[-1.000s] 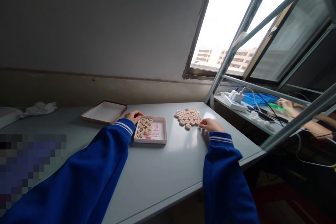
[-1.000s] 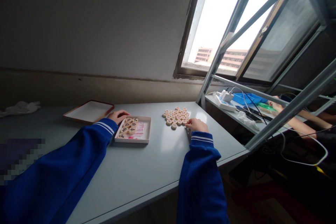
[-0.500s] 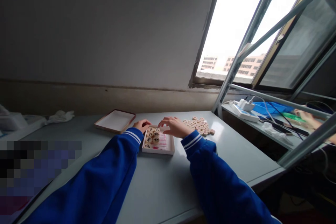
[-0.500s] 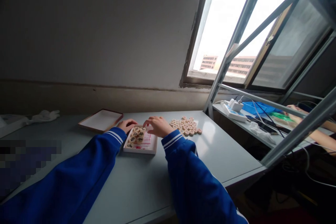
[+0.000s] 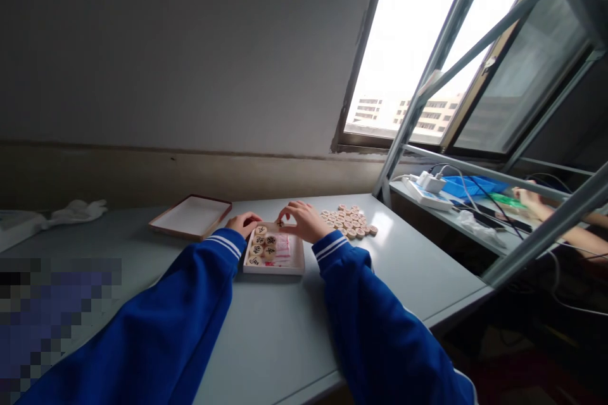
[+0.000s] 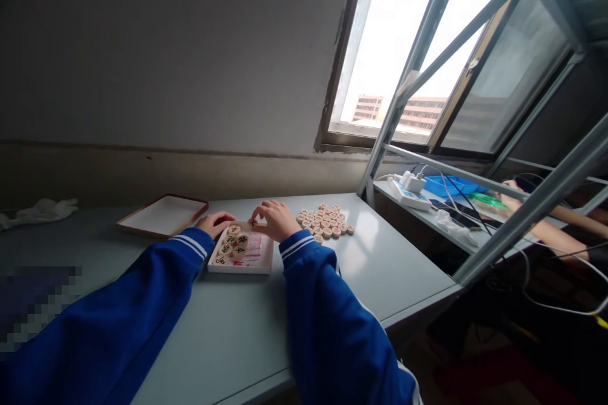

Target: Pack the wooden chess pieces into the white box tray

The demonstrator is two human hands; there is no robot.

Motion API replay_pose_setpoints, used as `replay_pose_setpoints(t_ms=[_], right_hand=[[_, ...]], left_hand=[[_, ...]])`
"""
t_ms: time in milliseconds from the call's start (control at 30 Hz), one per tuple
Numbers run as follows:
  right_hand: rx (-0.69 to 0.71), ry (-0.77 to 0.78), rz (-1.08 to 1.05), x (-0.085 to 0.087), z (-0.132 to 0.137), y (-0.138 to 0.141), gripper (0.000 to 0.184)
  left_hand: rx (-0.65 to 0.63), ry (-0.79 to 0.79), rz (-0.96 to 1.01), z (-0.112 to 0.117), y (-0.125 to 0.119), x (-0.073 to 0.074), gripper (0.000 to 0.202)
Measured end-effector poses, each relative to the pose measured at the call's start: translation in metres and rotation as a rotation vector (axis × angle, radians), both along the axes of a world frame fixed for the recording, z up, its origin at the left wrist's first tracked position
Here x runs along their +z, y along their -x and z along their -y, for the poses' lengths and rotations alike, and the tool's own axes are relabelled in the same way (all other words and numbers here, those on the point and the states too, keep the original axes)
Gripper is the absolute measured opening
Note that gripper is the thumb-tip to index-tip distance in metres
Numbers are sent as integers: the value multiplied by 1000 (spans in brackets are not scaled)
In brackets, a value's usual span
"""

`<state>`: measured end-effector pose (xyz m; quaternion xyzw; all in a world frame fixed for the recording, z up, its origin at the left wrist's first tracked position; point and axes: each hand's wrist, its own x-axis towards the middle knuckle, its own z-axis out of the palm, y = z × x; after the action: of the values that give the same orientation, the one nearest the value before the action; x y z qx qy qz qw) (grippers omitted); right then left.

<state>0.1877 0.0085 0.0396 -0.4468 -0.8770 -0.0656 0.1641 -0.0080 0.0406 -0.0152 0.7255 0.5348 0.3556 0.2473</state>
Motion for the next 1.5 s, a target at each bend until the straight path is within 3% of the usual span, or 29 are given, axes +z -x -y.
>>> replay_pose_setpoints(t_ms=[133, 233, 333, 433, 567, 667, 767, 867, 967, 1033, 1267, 1500], right_hand=[[-250, 13, -82, 6, -5, -33, 23], [-407, 11, -20, -2, -8, -51, 21], [-480, -9, 33, -12, -11, -57, 29], [-401, 9, 38, -16, -12, -54, 45], [-345, 89, 73, -15, -11, -53, 21], [-364, 103, 62, -12, -10, -55, 16], [-290, 60, -46, -9, -8, -50, 34], [-120, 69, -120, -5, -3, -31, 36], [148, 248, -66, -3, 6, -7, 28], [252, 325, -20, -2, 12, 5, 29], [278, 316, 13, -9, 14, 10, 32], [171, 215, -19, -17, 14, 18, 22]], left_hand=[[-6, 13, -25, 2, 1, 2, 23], [20, 2, -24, 4, 0, 4, 22], [33, -4, -25, 5, -1, 4, 21], [28, 7, -11, 4, -1, 3, 21], [19, 14, 11, 3, -1, 1, 20], [13, 11, 9, 2, -1, 0, 20], [15, 12, 5, 3, -1, -1, 21], [19, -9, -23, 4, -1, 0, 21], [-3, -17, -43, 6, -1, 3, 22], [5, 3, -56, 8, -2, 5, 22], [-4, 15, -62, 10, -2, 7, 24], [-11, -30, -26, 1, 0, -2, 24]])
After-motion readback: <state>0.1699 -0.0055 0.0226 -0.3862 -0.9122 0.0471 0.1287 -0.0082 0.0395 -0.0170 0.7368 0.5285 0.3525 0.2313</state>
